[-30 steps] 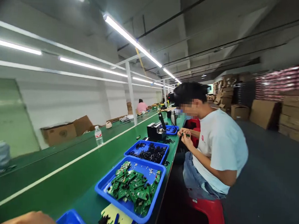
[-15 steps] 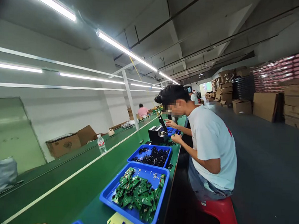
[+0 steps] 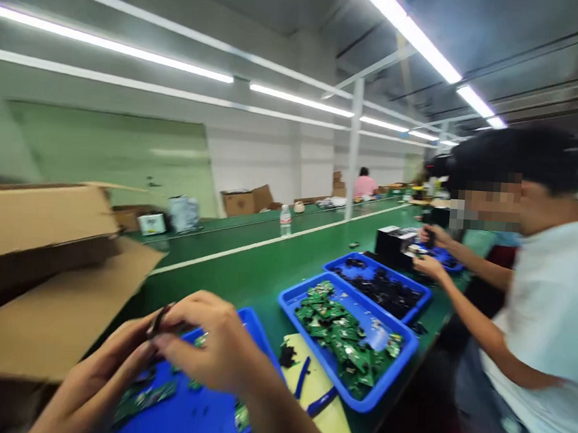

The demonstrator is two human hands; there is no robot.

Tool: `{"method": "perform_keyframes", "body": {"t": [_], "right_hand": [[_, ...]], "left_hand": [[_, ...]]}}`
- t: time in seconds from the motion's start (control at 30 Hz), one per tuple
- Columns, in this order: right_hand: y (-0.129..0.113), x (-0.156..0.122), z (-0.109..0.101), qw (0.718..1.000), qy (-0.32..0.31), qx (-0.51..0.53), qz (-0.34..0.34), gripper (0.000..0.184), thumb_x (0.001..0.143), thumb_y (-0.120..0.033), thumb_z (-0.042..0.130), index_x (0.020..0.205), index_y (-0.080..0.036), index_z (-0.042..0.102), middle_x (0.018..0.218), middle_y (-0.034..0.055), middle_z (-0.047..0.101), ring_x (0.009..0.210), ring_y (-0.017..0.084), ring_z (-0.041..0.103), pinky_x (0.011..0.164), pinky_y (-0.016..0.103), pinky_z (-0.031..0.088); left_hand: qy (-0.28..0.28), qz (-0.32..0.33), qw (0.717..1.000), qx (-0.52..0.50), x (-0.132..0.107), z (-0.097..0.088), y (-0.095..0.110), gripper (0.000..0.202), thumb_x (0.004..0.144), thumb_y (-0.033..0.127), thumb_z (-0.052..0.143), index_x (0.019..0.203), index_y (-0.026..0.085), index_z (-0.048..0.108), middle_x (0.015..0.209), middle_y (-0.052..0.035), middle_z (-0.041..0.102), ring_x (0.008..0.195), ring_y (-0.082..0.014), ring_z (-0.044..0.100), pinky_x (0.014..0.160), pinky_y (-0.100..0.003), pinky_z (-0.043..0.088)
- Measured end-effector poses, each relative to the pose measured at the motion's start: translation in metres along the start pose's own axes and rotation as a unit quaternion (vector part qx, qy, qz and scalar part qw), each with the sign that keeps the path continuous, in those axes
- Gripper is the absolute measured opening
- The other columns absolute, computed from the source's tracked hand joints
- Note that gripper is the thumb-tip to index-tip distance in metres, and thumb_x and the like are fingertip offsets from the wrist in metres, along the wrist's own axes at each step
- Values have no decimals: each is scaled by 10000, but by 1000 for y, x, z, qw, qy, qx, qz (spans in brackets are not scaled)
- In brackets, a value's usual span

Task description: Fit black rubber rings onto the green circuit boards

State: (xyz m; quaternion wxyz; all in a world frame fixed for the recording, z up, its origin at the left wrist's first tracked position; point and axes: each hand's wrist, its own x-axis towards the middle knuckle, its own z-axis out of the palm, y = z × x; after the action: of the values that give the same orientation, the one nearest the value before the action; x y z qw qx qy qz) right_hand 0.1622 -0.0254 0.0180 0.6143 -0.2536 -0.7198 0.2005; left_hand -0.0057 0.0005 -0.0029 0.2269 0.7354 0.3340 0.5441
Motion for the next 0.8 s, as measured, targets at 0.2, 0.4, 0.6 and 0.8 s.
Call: {"method": "perform_keyframes", "body": {"t": [0.2, 0.4, 0.6, 0.8], "right_hand": [[0, -15, -15, 981, -12, 156, 117, 135, 882, -311, 647, 958, -204, 678, 881, 35, 680, 782, 130, 634, 714, 235, 523], [5, -15, -7, 970, -55, 163, 174, 496, 867, -638, 549, 695, -187, 661, 656, 47, 629, 626, 151, 583, 598, 271, 483], [-2, -14, -2, 950, -100, 181, 235, 409, 803, -574, 669, 704, -178, 639, 643, 21, 612, 587, 124, 542, 561, 247, 455], [-4, -10, -5, 926, -138, 238, 258, 388, 802, -546, 671, 680, -185, 596, 597, 8, 583, 555, 120, 537, 548, 253, 466]], "left_hand": [[31, 3, 999, -35, -9, -5, 19, 382, 903, 367, 610, 1274, 274, 615, 989, -59, 634, 931, -178, 646, 836, -275, 559], [35, 104, 994, 18, -13, -3, 24, 311, 905, 296, 626, 1215, 271, 643, 1008, -67, 606, 923, -183, 614, 821, -295, 544], [42, 147, 987, 55, -10, -5, 27, 310, 890, 228, 650, 1196, 281, 651, 1018, -52, 611, 894, -158, 627, 793, -261, 555], [50, 108, 993, 1, -11, -4, 24, 303, 841, 292, 719, 1142, 261, 705, 891, -43, 645, 800, -154, 659, 745, -256, 576]]}}
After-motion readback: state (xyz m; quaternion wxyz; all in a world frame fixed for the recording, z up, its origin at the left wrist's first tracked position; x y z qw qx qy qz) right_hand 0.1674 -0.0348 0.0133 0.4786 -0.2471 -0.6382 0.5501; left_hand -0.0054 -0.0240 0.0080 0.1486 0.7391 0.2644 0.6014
